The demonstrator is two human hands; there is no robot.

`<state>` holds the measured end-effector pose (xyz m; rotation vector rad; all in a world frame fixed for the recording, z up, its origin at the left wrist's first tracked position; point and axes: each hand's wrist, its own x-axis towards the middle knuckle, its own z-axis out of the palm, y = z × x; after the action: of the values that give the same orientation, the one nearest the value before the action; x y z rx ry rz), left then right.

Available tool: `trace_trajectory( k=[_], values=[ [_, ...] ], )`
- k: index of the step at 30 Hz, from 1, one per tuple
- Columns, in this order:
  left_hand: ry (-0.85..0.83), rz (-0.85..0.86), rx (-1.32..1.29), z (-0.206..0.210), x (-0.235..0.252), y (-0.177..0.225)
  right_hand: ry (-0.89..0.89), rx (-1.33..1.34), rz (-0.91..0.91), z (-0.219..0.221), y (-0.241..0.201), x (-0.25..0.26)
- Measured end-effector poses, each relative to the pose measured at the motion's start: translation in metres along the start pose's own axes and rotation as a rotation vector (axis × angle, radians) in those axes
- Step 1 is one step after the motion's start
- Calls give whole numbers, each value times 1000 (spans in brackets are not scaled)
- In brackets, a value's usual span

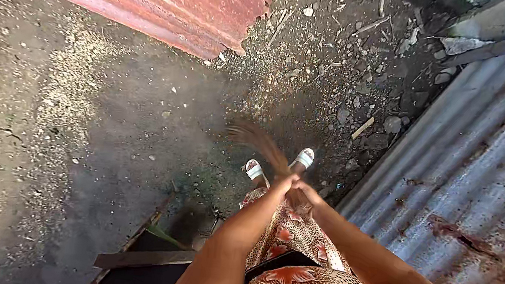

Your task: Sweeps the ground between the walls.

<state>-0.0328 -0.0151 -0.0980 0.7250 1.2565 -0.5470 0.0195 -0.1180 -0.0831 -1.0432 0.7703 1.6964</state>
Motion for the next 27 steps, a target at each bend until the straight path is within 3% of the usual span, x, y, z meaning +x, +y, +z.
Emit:
trace_trajectory(
  k=[3,7,13,16,21,27],
  values=[
    [-195,53,158,16,17,29,139,70,-202,-2,-9,-9],
    [-215,104,-61,9,-1,-10,240,-158,-190,0,15,-34],
    [32,8,-324,1,-67,-46,-93,-305,87,9,29,-58],
    [94,-156,-334,3,-53,-27,-137,-329,225,11,-1,-45],
    [-9,-199,-106,24,-10,34,-82,-134,114,-3,-53,-24],
    [33,-254,-40,81,15,97,-75,-145,143,-29,-139,-34]
  ],
)
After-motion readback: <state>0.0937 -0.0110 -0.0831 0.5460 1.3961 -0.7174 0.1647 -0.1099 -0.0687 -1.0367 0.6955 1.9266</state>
